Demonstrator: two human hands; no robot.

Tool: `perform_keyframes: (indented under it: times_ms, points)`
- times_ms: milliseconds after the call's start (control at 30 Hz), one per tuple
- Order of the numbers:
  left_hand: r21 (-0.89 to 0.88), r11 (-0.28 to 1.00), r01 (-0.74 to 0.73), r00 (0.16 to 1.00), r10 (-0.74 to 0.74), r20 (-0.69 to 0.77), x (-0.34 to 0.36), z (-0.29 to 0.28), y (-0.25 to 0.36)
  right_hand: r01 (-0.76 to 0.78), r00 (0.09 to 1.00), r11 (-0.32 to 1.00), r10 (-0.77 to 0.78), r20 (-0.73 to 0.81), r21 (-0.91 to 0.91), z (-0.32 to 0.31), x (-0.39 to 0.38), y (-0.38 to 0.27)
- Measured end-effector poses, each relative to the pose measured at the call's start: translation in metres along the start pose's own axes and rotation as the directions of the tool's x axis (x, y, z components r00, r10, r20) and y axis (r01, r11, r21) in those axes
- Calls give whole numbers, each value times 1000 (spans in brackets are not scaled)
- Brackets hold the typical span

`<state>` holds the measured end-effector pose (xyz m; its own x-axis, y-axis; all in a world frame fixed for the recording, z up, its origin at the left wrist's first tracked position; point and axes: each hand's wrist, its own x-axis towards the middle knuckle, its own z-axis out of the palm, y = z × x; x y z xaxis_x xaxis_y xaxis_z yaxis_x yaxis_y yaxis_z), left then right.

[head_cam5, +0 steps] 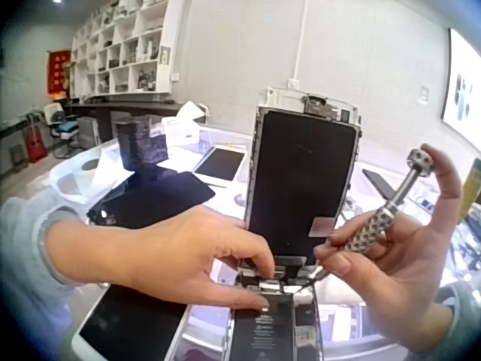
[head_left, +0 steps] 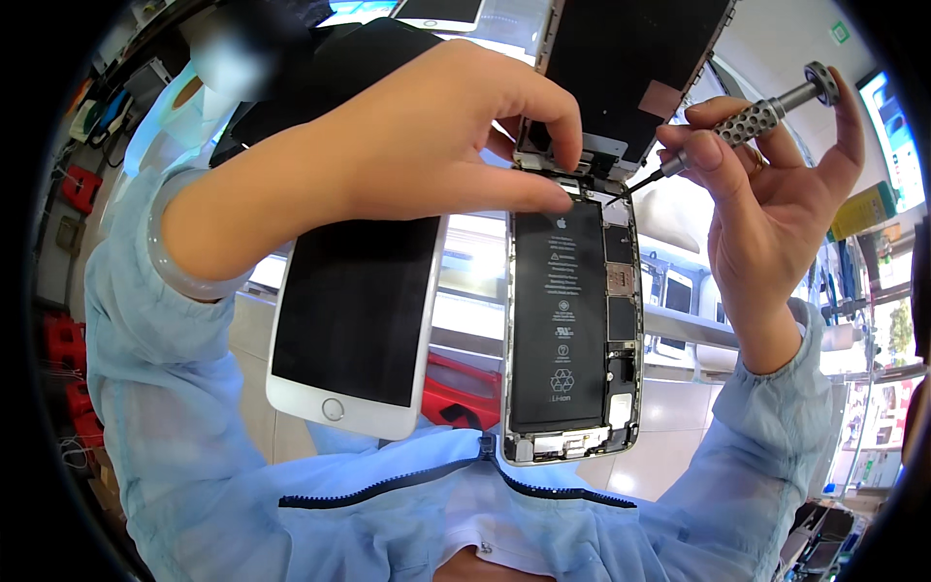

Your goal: The person disassembles a smartphone by removing screws and detaching internal components. They use a screwdriver and tweezers to carefully remove the back cover, disconnect the battery, and extract the camera module.

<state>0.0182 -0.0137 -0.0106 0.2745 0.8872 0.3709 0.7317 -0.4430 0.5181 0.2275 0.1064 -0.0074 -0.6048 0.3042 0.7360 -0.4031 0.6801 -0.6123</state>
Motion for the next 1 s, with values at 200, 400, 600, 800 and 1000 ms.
perform_keyframes:
  times_ms: [200,400,600,800,1000]
  points:
    - [-81,991,110,994,-110,1,1,3,4,102,994,989,-97,55,-106,11,3,5]
    - [-13,999,50,998,-51,-47,2,5,3,91,995,992,-86,54,-89,15,4,10]
    - [35,999,-34,997,36,-70,2,6,-2,6,1000,994,-9,-24,-110,25,9,-3]
    - [-50,998,-36,998,33,-54,4,7,-5,-66,997,984,71,-22,164,2,4,3]
    - [-28,999,-27,999,26,-21,3,5,-3,201,944,967,-150,294,-154,-19,7,6]
